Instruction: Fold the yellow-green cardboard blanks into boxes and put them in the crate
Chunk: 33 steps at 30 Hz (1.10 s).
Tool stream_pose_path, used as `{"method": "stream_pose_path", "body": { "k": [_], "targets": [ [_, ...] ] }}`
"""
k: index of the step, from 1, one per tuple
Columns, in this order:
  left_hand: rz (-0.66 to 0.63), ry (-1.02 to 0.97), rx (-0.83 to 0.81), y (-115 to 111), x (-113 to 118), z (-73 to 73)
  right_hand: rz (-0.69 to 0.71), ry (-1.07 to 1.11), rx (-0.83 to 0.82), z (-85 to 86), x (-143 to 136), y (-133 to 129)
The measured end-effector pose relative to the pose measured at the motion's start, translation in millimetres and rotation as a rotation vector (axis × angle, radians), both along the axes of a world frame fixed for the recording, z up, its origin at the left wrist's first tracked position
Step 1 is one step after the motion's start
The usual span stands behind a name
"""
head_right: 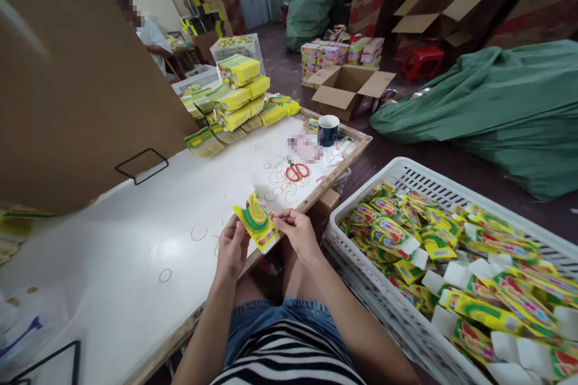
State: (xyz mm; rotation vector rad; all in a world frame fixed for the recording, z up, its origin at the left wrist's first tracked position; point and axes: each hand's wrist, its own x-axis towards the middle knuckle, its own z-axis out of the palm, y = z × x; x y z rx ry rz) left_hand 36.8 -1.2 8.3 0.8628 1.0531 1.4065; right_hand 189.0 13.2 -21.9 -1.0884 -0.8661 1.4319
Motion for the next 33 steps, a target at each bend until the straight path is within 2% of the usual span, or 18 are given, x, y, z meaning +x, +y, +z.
{"method": "stream_pose_path", "body": {
  "k": [3, 7, 10, 14, 18, 22, 24, 33],
  "targets": [
    [-0.181, -0.195, -0.055, 0, 7, 5.1, 0.02, 0.125, -0.04, 9.0, 0, -10],
    [-0.247, -0.289, -0.074, -2, 17, 10.6, -0.006, 0.084, 0.009, 17.0, 3, -17],
    [-0.201, -0.274, -0.081, -1, 22, 9.4, -0.009, -0.01, 0.037, 26.1, 5, -21],
    [-0.073, -0.177, -0.091, 3, 24, 2.7, 0.023, -0.151, 0.066, 36.6, 5, -27],
    [0.002, -0.012, -0.081, 2, 24, 1.3, -0.017, -0.297, 0.114, 33.0, 4, -29],
    [0.01, 0.182, -0.012, -4, 25, 9.7, -0.124, -0.409, 0.148, 25.6, 6, -29],
    [0.008, 0.226, 0.019, -7, 25, 14.7, -0.112, -0.428, 0.164, 24.9, 8, -29],
    [-0.324, 0.19, 0.065, -14, 18, 31.9, 0.098, -0.204, 0.294, 43.1, 28, -23]
  ]
}}
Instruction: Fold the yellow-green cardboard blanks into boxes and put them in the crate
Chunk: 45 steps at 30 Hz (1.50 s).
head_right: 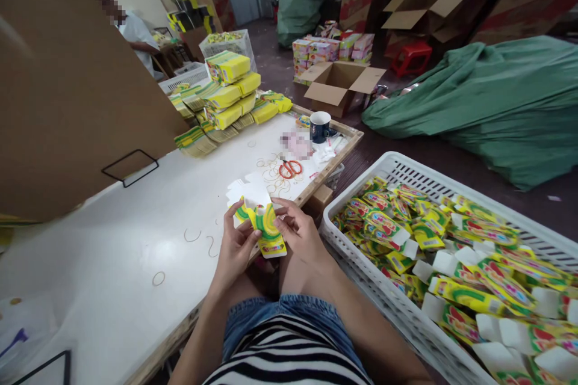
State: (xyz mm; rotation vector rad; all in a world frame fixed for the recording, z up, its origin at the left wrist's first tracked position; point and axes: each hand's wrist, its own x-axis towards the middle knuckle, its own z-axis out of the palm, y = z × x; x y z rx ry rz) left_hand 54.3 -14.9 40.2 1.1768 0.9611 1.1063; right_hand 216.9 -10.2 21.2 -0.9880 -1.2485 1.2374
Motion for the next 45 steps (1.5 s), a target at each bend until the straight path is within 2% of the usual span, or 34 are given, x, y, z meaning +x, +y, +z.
{"method": "stream_pose_path", "body": {
  "k": [6, 9, 13, 17, 19, 23, 28, 34, 39, 45],
  "targets": [
    [-0.136, -0.034, -0.094, -6, -5, 9.7, 0.187, -0.017, 0.036, 5.3, 16, 9],
    [-0.19, -0.071, -0.13, -8, -6, 9.5, 0.22, -0.092, 0.057, 6.9, 23, 11],
    [-0.189, -0.071, -0.159, -8, -3, 5.7, 0.129, -0.187, 0.102, 6.9, 24, 11],
    [-0.151, -0.062, -0.158, -6, 0, 1.3, 0.002, -0.08, 0.091, 3.6, 18, 11],
    [-0.172, -0.052, -0.166, -4, 0, -0.3, -0.002, -0.076, 0.113, 4.4, 19, 11],
    [-0.154, 0.013, -0.127, -3, 0, -3.1, 0.015, -0.205, 0.189, 10.3, 30, 10],
    [-0.103, 0.148, -0.053, -4, 7, -9.2, 0.141, -0.243, 0.008, 9.0, 34, 7],
    [-0.171, 0.057, -0.088, -5, 12, -10.6, 0.009, -0.569, 0.014, 9.5, 27, 8],
    [-0.186, 0.002, -0.129, -4, 13, -10.4, 0.049, -0.654, 0.014, 12.4, 26, 9],
    [-0.127, 0.012, -0.103, -6, 15, -10.8, -0.03, -0.756, 0.022, 6.5, 21, 7]
  ]
}}
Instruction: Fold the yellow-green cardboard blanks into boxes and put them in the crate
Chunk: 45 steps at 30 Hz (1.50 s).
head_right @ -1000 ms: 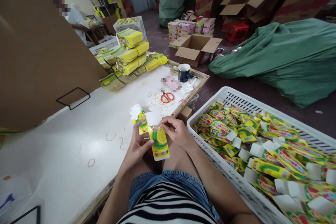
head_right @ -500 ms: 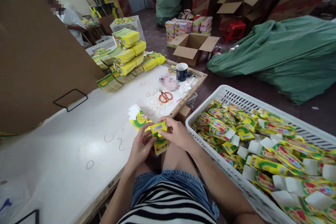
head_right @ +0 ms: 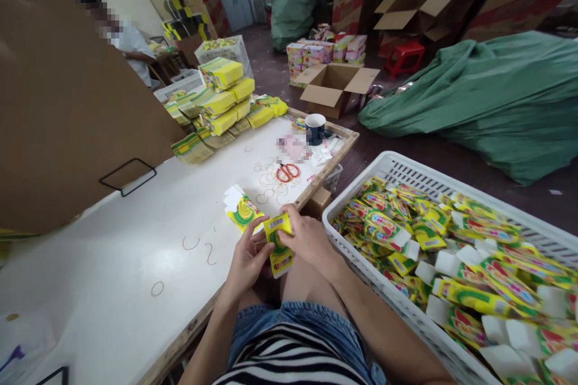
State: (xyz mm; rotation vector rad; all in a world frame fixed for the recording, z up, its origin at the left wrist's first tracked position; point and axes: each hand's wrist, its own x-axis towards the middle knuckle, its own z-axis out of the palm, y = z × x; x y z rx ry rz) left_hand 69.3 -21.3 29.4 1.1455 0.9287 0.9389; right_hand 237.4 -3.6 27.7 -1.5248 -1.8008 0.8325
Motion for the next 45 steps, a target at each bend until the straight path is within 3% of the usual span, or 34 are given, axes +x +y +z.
{"method": "stream_pose_path", "body": {
  "k": [4, 8, 11, 13, 15, 19, 22, 25, 31, 37, 40, 45],
  "targets": [
    [0.012, -0.035, 0.031, -2, -2, 2.8, 0.049, 0.255, 0.127, -16.4, 9, -6],
    [-0.018, -0.081, 0.028, -3, 7, 1.2, 0.026, 0.542, 0.106, -31.2, 13, -10],
    [-0.018, -0.103, 0.045, -9, 18, -4.4, -0.02, 0.623, 0.071, -27.8, 14, -18],
    [-0.015, -0.048, 0.091, -10, 20, -7.7, -0.052, 0.55, 0.082, -20.4, 23, -21],
    [0.062, 0.145, 0.202, -6, 14, -9.9, -0.153, 0.349, 0.163, -12.3, 40, -23],
    [0.304, 0.724, 0.476, 12, -16, -16.4, -0.467, -0.088, 0.398, -6.3, 73, -19],
    [0.274, 0.993, 0.521, 22, -36, -26.9, -0.375, -0.037, 0.348, -14.9, 63, -11],
    [0.268, 1.086, 0.507, 25, -46, -35.8, -0.182, 0.143, 0.196, -27.2, 23, 1],
    [0.236, 1.178, 0.637, 18, -48, -39.3, -0.153, 0.223, 0.035, -44.0, -42, 24],
    [0.322, 1.078, 0.804, 8, -42, -43.8, -0.13, 0.157, -0.04, -56.8, -56, 32],
    [0.346, 0.963, 0.912, 2, -35, -40.2, -0.157, 0.321, -0.123, -60.4, -51, 31],
    [0.261, 0.739, 0.993, -10, -21, -29.3, -0.103, 0.845, -0.243, -55.1, -35, 21]
  ]
}}
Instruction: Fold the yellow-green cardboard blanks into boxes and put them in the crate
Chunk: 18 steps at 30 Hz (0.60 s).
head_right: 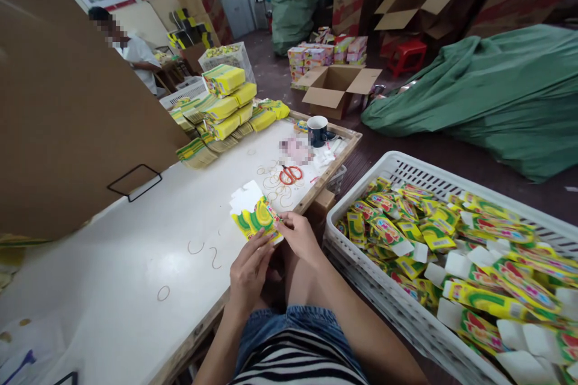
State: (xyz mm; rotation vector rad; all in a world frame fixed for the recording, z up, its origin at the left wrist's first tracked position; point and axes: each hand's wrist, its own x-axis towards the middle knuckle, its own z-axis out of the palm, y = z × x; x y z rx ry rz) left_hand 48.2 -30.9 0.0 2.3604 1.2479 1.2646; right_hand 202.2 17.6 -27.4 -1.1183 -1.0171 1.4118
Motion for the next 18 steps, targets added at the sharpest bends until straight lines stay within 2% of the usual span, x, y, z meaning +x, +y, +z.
{"method": "stream_pose_path", "body": {
  "k": [3, 5, 8, 10, 12, 18],
  "targets": [
    [0.089, -0.343, -0.118, 2, 4, 4.7, -0.043, 0.157, -0.025, 11.8, 8, -14],
    [0.113, -0.677, -0.329, 9, 5, 7.7, -0.047, 0.225, -0.033, 20.7, 10, -24],
    [-0.057, -1.005, -0.758, 19, 6, 13.6, -0.016, 0.274, -0.047, 31.0, 7, -35],
    [-0.191, -1.054, -0.933, 22, 8, 17.7, 0.006, 0.282, -0.048, 35.0, 4, -39],
    [-0.264, -1.044, -0.976, 22, 11, 20.2, 0.007, 0.267, -0.033, 37.3, 2, -41],
    [-0.243, -0.98, -0.92, 18, 20, 13.9, -0.082, 0.125, -0.021, 39.8, 7, -43]
  ]
}}
